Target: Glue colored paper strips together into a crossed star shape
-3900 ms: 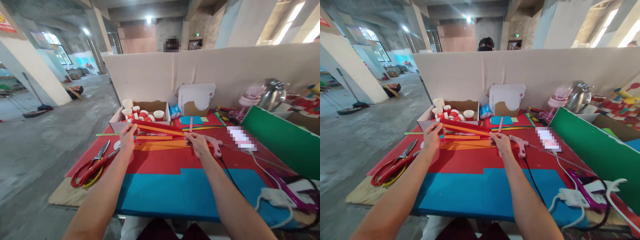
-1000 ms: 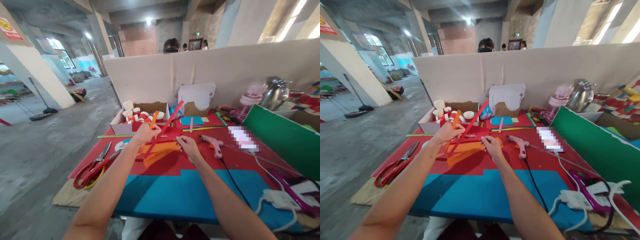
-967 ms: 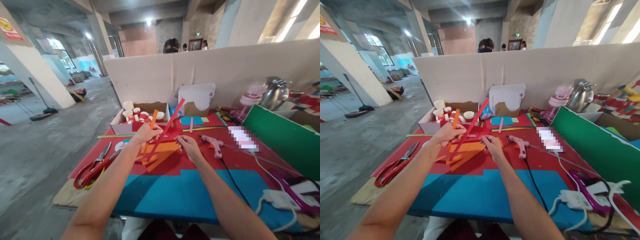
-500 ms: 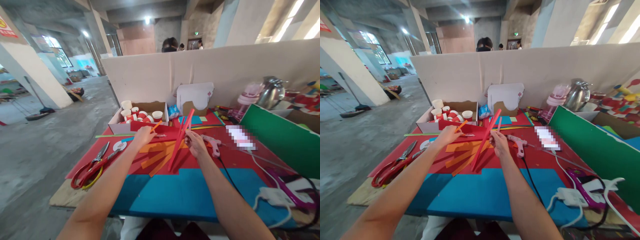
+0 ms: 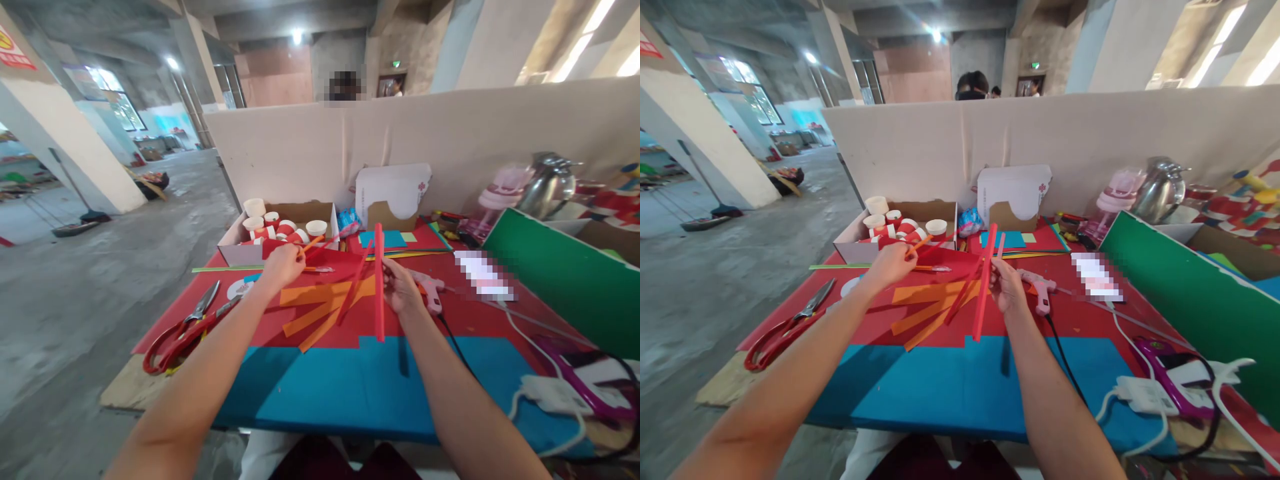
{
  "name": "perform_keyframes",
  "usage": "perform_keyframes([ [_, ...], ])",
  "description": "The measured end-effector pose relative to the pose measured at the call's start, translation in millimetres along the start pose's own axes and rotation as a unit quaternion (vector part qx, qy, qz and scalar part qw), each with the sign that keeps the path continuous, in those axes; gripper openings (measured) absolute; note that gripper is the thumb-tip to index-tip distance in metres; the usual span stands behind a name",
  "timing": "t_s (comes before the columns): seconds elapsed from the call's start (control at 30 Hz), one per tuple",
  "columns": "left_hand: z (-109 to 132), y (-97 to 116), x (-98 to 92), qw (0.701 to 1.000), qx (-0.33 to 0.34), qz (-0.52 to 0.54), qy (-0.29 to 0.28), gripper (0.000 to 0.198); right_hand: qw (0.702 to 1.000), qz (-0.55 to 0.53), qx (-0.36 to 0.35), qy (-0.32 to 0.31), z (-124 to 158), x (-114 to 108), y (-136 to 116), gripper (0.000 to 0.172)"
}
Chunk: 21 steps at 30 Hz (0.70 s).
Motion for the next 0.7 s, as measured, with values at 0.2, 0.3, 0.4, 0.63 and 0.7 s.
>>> perform_keyframes([
  [0.2, 12.1, -13.2, -32.1, 0.998, -0.021, -0.064, 0.002, 0.023, 0.998, -0.058, -0.013, -0.009, 3.1, 3.9, -12.4, 0.029],
  [0.3, 15.7, 7.7, -12.6, 0.998, 0.018, -0.042, -0.034, 0.022, 0.997, -0.063, -0.038, -0.005, 4.3, 0.4, -20.3, 0.029],
  [0.4, 24.3, 30.3, 8.6, 0.996, 0.031, -0.084, -0.027, 0.027, 0.998, -0.042, -0.041, -0.015, 3.4, -1.3, -21.1, 0.028],
  [0.63, 67.5, 95.1, 78.8, 0.964, 0.191, -0.03, -0.183, 0.033, 0.998, -0.054, -0.044, -0.01, -2.1, -5.9, -15.8, 0.025],
  [0.7, 58.6, 87.4, 80.4, 0.965, 0.185, -0.051, -0.178, 0.028, 0.997, -0.058, -0.047, -0.014, -2.2, -5.2, -16.3, 0.025],
])
Point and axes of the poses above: each hand's wrist, its own z-axis away from the middle knuckle, its own x-axis out of the palm, y = z × x, the point moved 10 cm from there along -z, towards the middle knuckle, and after that the axes turned 2 degrees about x, right-handed, at the moved point
